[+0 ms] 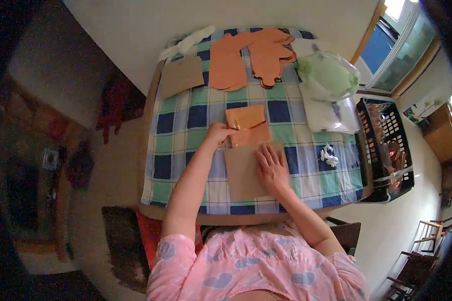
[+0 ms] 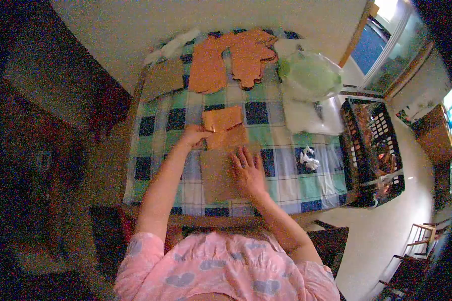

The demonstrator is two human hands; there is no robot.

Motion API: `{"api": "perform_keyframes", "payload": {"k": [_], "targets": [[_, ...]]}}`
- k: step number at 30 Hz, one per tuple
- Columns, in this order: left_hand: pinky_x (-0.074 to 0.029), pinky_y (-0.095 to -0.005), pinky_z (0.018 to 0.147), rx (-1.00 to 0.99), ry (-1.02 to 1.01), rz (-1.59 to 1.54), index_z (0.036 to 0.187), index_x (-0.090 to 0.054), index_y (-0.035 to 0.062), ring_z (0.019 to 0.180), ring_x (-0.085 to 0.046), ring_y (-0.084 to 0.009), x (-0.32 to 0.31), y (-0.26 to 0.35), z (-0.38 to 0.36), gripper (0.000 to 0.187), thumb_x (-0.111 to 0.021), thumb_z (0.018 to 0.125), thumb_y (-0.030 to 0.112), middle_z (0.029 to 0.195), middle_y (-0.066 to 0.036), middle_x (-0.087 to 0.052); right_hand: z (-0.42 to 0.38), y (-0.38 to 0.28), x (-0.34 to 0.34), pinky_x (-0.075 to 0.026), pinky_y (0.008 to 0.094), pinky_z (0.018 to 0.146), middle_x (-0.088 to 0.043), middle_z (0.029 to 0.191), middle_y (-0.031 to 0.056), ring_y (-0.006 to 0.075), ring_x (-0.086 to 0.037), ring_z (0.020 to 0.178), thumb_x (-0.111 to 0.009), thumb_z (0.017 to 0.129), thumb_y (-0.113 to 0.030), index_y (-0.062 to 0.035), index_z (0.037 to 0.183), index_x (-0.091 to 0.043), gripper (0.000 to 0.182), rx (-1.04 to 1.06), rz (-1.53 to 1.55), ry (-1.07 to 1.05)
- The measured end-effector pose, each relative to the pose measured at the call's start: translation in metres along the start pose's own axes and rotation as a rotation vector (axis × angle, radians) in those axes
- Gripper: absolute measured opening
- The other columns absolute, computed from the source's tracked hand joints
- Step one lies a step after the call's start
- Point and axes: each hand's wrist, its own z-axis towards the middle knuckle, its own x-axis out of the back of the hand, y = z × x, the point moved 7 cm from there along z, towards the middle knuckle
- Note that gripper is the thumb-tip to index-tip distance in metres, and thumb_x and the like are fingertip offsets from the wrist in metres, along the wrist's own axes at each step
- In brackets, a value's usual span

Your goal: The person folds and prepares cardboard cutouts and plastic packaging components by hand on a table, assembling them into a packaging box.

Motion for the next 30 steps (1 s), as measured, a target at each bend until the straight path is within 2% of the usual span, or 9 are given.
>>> {"api": "perform_keyframes", "payload": {"k": [7,12,15,18,19,22,24,28,30], "targets": [[-0.038,-0.0248,0.044,-0.407,0.053,-0.311,0.077,-0.065,0.0000,0.051,-0.051,-0.0074,-0.010,-0.014,0.019,0.015,-0.074,0.074,0.012,0.063,-0.003,-0.061,-0.008,0.012,-0.022,-0.022,0.0491,0.109,-0.040,0.141,0.0124,0.0275,-0.034,0.133,-0.048,0.089,-0.023,-0.0067,0.128,-0.048,0.042,0.048,-0.006,0.013],[-0.042,-0.0245,0.051,-0.439,0.142,-0.029,0.082,-0.065,0.0010,0.059,-0.053,-0.0070,0.002,0.030,-0.069,0.014,-0.074,0.074,0.010,0.072,-0.002,-0.064,-0.003,0.003,-0.003,-0.021,0.0503,0.109,-0.038,0.142,0.0120,0.0283,-0.033,0.133,-0.049,0.089,-0.023,-0.0070,0.128,-0.048,0.043,0.002,0.056,0.015],[-0.043,-0.0260,0.051,-0.764,0.349,0.075,0.083,-0.065,0.0038,0.059,-0.054,-0.0096,-0.003,0.038,-0.112,0.010,-0.071,0.076,0.008,0.077,-0.003,-0.062,-0.003,0.003,-0.001,-0.021,0.0509,0.109,-0.041,0.140,0.0124,0.0286,-0.033,0.133,-0.050,0.088,-0.024,-0.0071,0.127,-0.049,0.042,0.006,0.071,0.030],[-0.046,-0.0274,0.052,-0.878,0.373,0.303,0.085,-0.063,0.0051,0.060,-0.058,-0.0143,-0.015,0.040,-0.149,0.010,-0.069,0.077,0.007,0.080,-0.004,-0.060,-0.004,0.005,-0.008,-0.020,0.0514,0.109,-0.046,0.136,0.0121,0.0290,-0.035,0.131,-0.051,0.088,-0.026,-0.0101,0.125,-0.051,0.041,0.008,0.024,0.014],[-0.049,-0.0300,0.056,-1.063,0.385,0.381,0.086,-0.061,0.0074,0.067,-0.061,-0.0203,-0.021,0.035,-0.156,0.012,-0.068,0.076,0.005,0.085,-0.005,-0.058,-0.005,0.007,-0.013,-0.020,0.0516,0.109,-0.048,0.134,0.0118,0.0292,-0.036,0.130,-0.051,0.088,-0.027,-0.0116,0.125,-0.052,0.040,0.008,0.000,0.001],[-0.051,-0.0322,0.061,-1.128,0.389,0.518,0.087,-0.061,0.0096,0.075,-0.062,-0.0240,-0.034,0.025,-0.171,0.015,-0.067,0.073,0.005,0.088,-0.004,-0.058,-0.017,0.019,-0.029,-0.018,0.0515,0.110,-0.052,0.128,0.0099,0.0304,-0.038,0.128,-0.054,0.085,-0.031,-0.0169,0.122,-0.054,0.040,0.103,0.215,0.062],[-0.051,-0.0333,0.064,-1.098,0.366,0.563,0.087,-0.061,0.0105,0.081,-0.061,-0.0245,-0.038,0.014,-0.168,0.016,-0.066,0.072,0.007,0.091,-0.004,-0.057,-0.017,0.025,-0.045,-0.017,0.0513,0.110,-0.054,0.126,0.0091,0.0308,-0.040,0.125,-0.057,0.083,-0.032,-0.0193,0.119,-0.056,0.038,0.027,0.319,0.063],[-0.051,-0.0342,0.067,-1.063,0.353,0.629,0.091,-0.061,0.0115,0.086,-0.060,-0.0245,-0.041,0.008,-0.165,0.020,-0.065,0.071,0.008,0.095,-0.005,-0.056,-0.014,0.020,-0.028,-0.023,0.0517,0.107,-0.055,0.123,0.0105,0.0311,-0.045,0.121,-0.060,0.080,-0.024,-0.0156,0.113,-0.060,0.034,0.081,0.210,0.053],[-0.051,-0.0345,0.068,-1.045,0.373,0.646,0.092,-0.061,0.0117,0.089,-0.059,-0.0249,-0.041,0.007,-0.166,0.020,-0.063,0.072,0.008,0.096,-0.005,-0.056,-0.011,0.032,-0.006,-0.031,0.0492,0.102,-0.056,0.122,0.0119,0.0318,-0.047,0.118,-0.059,0.079,-0.015,-0.0115,0.109,-0.061,0.030,0.047,0.368,0.099]]}}
